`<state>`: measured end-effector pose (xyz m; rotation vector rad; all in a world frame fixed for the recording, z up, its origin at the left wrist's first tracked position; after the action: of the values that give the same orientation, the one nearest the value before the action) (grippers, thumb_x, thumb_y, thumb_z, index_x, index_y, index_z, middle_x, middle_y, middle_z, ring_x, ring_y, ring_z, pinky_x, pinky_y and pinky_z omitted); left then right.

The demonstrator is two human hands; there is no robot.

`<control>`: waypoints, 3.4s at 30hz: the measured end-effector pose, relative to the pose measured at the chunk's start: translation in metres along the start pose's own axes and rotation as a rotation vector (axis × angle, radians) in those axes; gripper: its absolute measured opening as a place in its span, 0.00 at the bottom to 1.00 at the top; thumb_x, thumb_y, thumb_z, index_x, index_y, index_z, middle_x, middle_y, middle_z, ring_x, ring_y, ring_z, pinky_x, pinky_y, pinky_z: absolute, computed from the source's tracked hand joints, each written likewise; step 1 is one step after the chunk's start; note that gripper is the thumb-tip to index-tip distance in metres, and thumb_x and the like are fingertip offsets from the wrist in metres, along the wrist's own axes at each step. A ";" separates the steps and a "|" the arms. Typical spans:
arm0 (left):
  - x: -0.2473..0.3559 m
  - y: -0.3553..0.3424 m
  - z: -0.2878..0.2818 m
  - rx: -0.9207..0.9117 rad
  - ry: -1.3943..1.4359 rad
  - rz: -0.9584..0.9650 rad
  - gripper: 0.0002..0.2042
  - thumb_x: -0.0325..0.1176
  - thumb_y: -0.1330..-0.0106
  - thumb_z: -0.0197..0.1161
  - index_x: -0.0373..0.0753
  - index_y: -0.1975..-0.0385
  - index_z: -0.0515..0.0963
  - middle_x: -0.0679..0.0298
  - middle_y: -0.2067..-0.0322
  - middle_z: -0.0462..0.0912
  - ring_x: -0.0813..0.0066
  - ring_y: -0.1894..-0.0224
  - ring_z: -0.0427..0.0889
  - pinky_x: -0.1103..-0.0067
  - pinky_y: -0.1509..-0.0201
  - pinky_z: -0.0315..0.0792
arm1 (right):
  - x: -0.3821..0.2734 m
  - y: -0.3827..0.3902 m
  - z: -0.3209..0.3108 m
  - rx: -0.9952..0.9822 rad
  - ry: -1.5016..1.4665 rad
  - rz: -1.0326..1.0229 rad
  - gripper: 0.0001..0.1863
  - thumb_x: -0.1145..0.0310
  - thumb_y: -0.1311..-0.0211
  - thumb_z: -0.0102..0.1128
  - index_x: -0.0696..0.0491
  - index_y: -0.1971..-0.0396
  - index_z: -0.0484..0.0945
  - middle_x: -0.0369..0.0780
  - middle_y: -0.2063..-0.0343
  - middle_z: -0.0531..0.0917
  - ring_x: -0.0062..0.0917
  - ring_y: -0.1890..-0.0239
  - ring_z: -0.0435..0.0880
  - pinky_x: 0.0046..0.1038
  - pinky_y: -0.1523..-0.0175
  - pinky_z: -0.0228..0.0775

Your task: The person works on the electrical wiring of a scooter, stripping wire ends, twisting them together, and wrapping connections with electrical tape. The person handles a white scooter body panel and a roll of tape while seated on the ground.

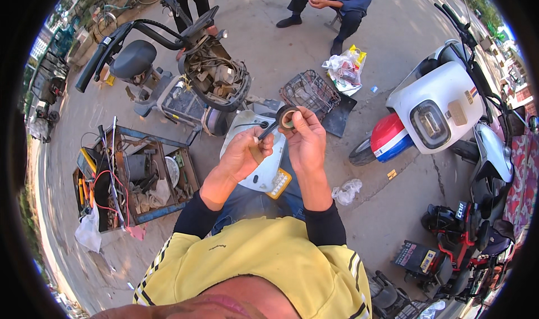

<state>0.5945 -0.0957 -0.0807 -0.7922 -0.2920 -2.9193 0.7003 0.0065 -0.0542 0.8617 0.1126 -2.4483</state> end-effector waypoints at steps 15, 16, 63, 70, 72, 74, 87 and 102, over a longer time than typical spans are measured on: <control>0.066 0.005 0.066 -0.081 -0.687 0.364 0.33 0.20 0.41 0.74 0.37 0.34 0.68 0.58 0.35 0.73 0.75 0.57 0.82 0.78 0.52 0.78 | -0.019 0.006 0.017 -0.021 0.255 -0.166 0.17 0.74 0.32 0.72 0.58 0.48 0.76 0.40 0.56 0.87 0.22 0.55 0.88 0.27 0.47 0.81; 0.066 0.005 0.066 -0.074 -0.731 0.374 0.34 0.18 0.42 0.75 0.38 0.34 0.69 0.59 0.36 0.74 0.77 0.59 0.81 0.80 0.54 0.77 | -0.019 0.006 0.018 -0.022 0.251 -0.157 0.17 0.74 0.32 0.72 0.58 0.48 0.76 0.40 0.56 0.87 0.22 0.55 0.88 0.27 0.47 0.81; 0.036 0.016 0.094 -0.177 -1.894 0.828 0.12 0.18 0.43 0.69 0.36 0.65 0.73 0.58 0.69 0.77 0.57 0.67 0.81 0.65 0.63 0.76 | -0.029 0.055 0.010 -0.098 1.605 -0.627 0.11 0.67 0.33 0.69 0.53 0.57 0.76 0.37 0.55 0.81 0.38 0.61 0.87 0.37 0.63 0.78; 0.044 0.022 0.105 -0.166 -1.875 0.915 0.12 0.17 0.41 0.68 0.34 0.60 0.77 0.55 0.62 0.83 0.55 0.62 0.84 0.66 0.58 0.79 | -0.040 0.051 0.018 -0.131 1.507 -0.755 0.13 0.71 0.36 0.71 0.54 0.56 0.77 0.38 0.56 0.83 0.38 0.59 0.87 0.35 0.60 0.79; 0.038 0.030 0.113 -0.192 -1.915 0.985 0.13 0.17 0.40 0.68 0.34 0.57 0.78 0.55 0.60 0.84 0.54 0.60 0.85 0.65 0.57 0.80 | -0.044 0.050 0.015 -0.070 1.487 -0.807 0.14 0.72 0.37 0.71 0.54 0.55 0.77 0.38 0.56 0.83 0.37 0.59 0.87 0.35 0.60 0.79; 0.032 0.033 0.117 -0.202 -1.968 1.014 0.15 0.17 0.40 0.69 0.34 0.53 0.80 0.56 0.56 0.84 0.54 0.58 0.85 0.65 0.56 0.80 | -0.049 0.050 0.019 -0.023 1.468 -0.862 0.14 0.73 0.38 0.72 0.54 0.55 0.77 0.39 0.56 0.84 0.37 0.59 0.88 0.35 0.60 0.80; 0.006 0.047 0.131 -0.189 -2.001 1.206 0.32 0.22 0.37 0.68 0.31 0.30 0.70 0.46 0.41 0.77 0.47 0.49 0.83 0.60 0.48 0.79 | -0.104 0.066 0.056 0.044 1.343 -1.203 0.20 0.85 0.47 0.72 0.59 0.54 0.78 0.48 0.53 0.85 0.42 0.58 0.88 0.35 0.55 0.83; 0.003 0.069 0.119 -0.344 -1.786 1.285 0.30 0.27 0.33 0.68 0.33 0.30 0.68 0.43 0.42 0.78 0.45 0.49 0.83 0.61 0.48 0.79 | -0.108 0.089 0.079 -0.087 1.279 -1.314 0.23 0.84 0.52 0.72 0.59 0.53 0.78 0.48 0.56 0.84 0.42 0.59 0.87 0.37 0.56 0.82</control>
<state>0.6601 -0.1380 0.0323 -2.1667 0.4740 -0.5609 0.7722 -0.0388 0.0823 2.7655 1.6270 -2.1947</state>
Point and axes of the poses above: each hand's wrist, its own y-axis away from the middle knuckle, its own z-axis out of the palm, x = y × z, the point moved 9 cm from there along -y, towards the middle knuckle
